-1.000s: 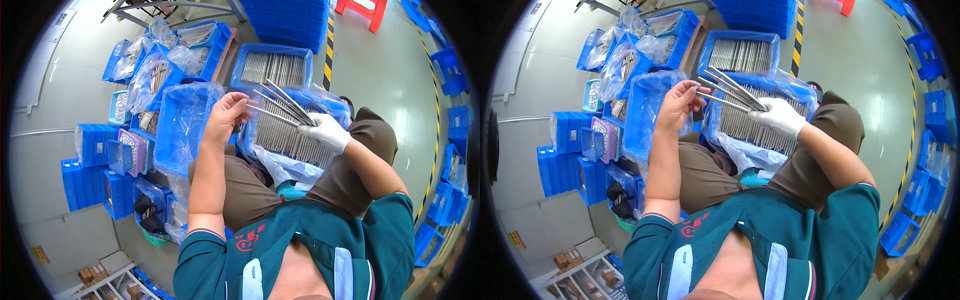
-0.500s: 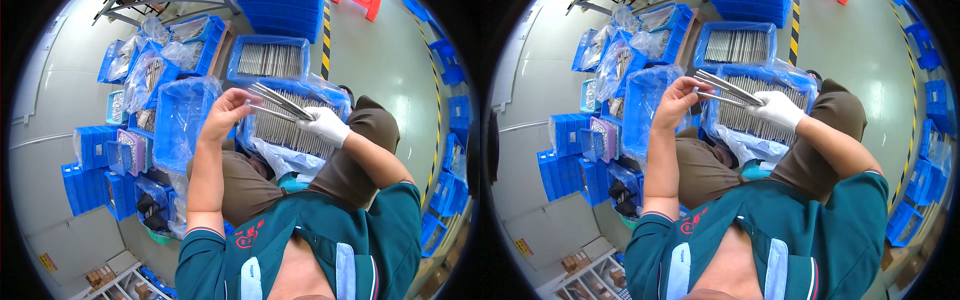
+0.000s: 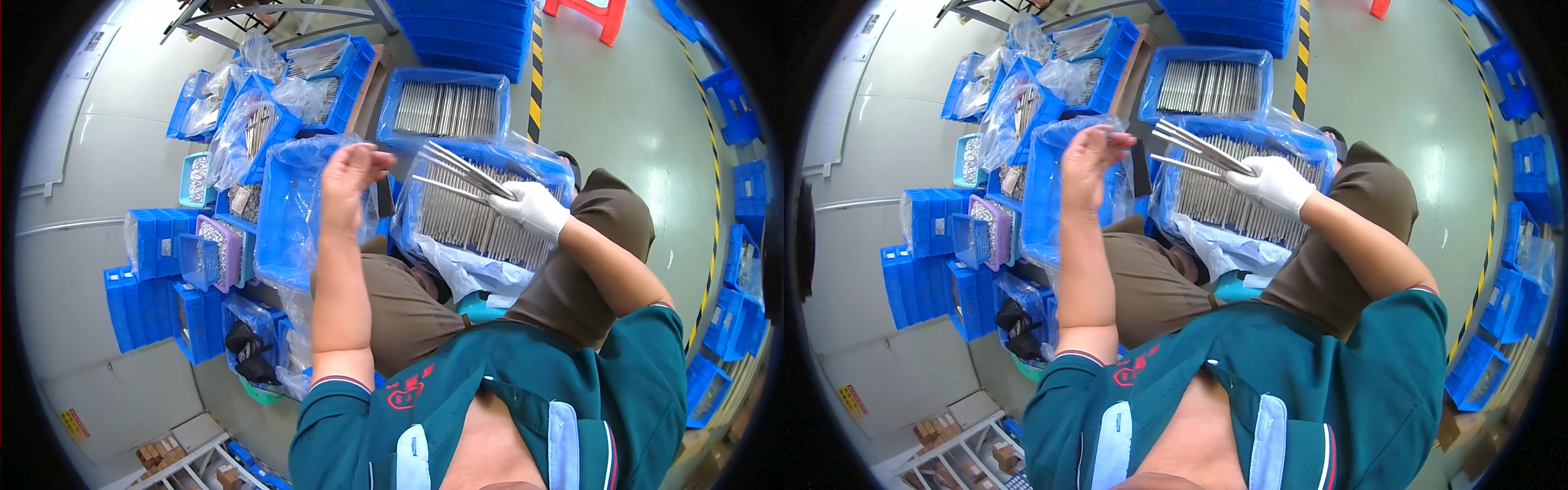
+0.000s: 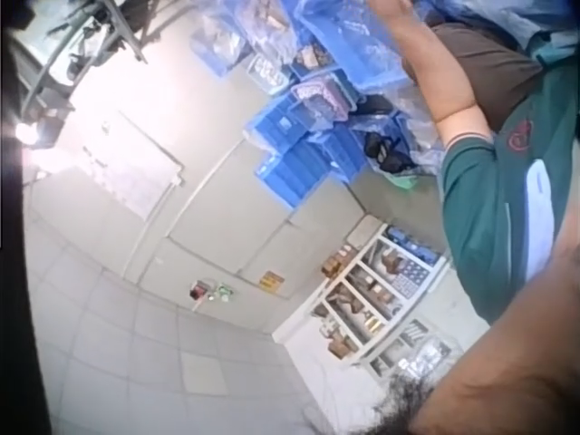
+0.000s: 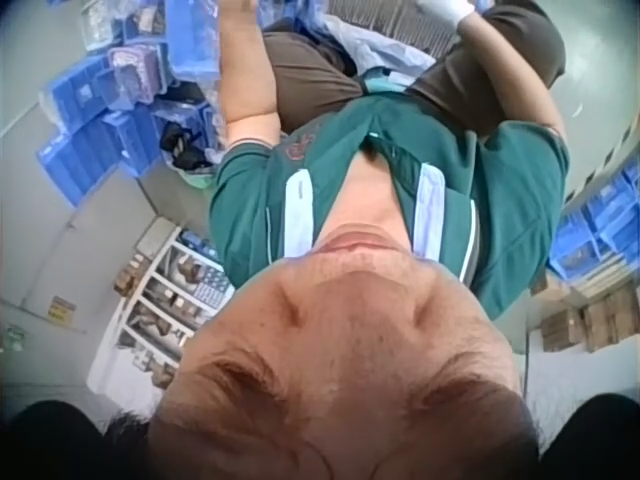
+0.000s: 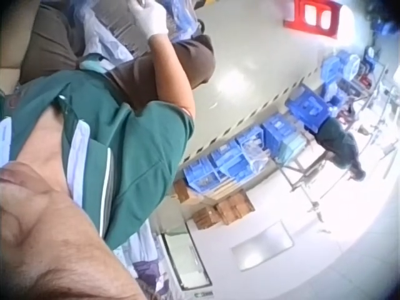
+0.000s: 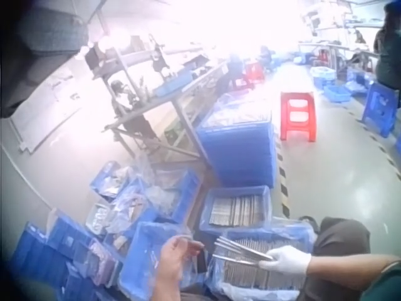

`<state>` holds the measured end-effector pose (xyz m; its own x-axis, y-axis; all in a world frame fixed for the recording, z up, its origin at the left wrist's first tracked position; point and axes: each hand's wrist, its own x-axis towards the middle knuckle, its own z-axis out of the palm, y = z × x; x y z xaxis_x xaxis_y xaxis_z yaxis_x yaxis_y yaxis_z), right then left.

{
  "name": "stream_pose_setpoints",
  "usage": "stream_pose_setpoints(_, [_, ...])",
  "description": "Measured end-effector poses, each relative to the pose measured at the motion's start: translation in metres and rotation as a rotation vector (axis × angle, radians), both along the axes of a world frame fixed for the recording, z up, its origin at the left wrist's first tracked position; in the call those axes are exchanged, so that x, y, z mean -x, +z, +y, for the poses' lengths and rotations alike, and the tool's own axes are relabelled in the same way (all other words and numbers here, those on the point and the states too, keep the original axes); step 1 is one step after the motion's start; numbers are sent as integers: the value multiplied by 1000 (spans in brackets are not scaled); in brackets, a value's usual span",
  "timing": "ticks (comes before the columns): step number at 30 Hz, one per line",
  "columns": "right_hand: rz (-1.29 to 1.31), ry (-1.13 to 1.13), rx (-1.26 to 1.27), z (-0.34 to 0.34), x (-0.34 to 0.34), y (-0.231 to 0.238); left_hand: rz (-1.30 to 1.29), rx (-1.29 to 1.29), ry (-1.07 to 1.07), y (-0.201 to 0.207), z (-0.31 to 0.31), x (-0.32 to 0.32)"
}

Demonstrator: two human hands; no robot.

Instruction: Inspecting and sorting various metal rods and ring components into organized storage bins.

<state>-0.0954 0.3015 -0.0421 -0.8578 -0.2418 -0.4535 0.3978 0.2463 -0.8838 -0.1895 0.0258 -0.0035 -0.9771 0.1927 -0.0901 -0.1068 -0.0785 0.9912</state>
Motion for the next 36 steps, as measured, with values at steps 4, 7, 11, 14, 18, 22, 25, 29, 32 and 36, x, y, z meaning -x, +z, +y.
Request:
stream_pose_setpoints(4, [87, 32, -80, -5, 1, -2, -37, -74, -161, -5, 20, -11])
stream_pose_setpoints(7, [120, 16, -141, -5, 1, -1, -52, -98, -219, -8, 26, -15])
stream_pose_setpoints(11, [357, 58, -341, -5, 3, 2, -42, -106, -226, -9, 26, -15])
stream_pose_setpoints(14, [459, 68, -448, -3, 2, 8, -39, -101, -236, -8, 27, -16])
stream_pose_setpoints(18, [408, 22, -409, 1, 3, 8, -42, -85, -270, -7, 26, -15])
stream_pose_setpoints(22, [590, 9, -473, 1, 0, 8, -101, -141, -294, -11, 32, -14])
stream_pose_setpoints(25, [645, 5, -471, -2, 1, 10, -34, -69, -335, -11, 42, -19])
stream_pose_setpoints(29, [527, 21, -430, 0, 3, 6, -28, 28, -325, -3, 34, -13])
stream_pose_setpoints(32, [385, 60, -377, 4, 4, 10, 27, 46, -170, 3, 15, -5])
stream_pose_setpoints(36, [188, 72, -216, 2, 1, 6, 46, 5, -193, -4, 10, -3])
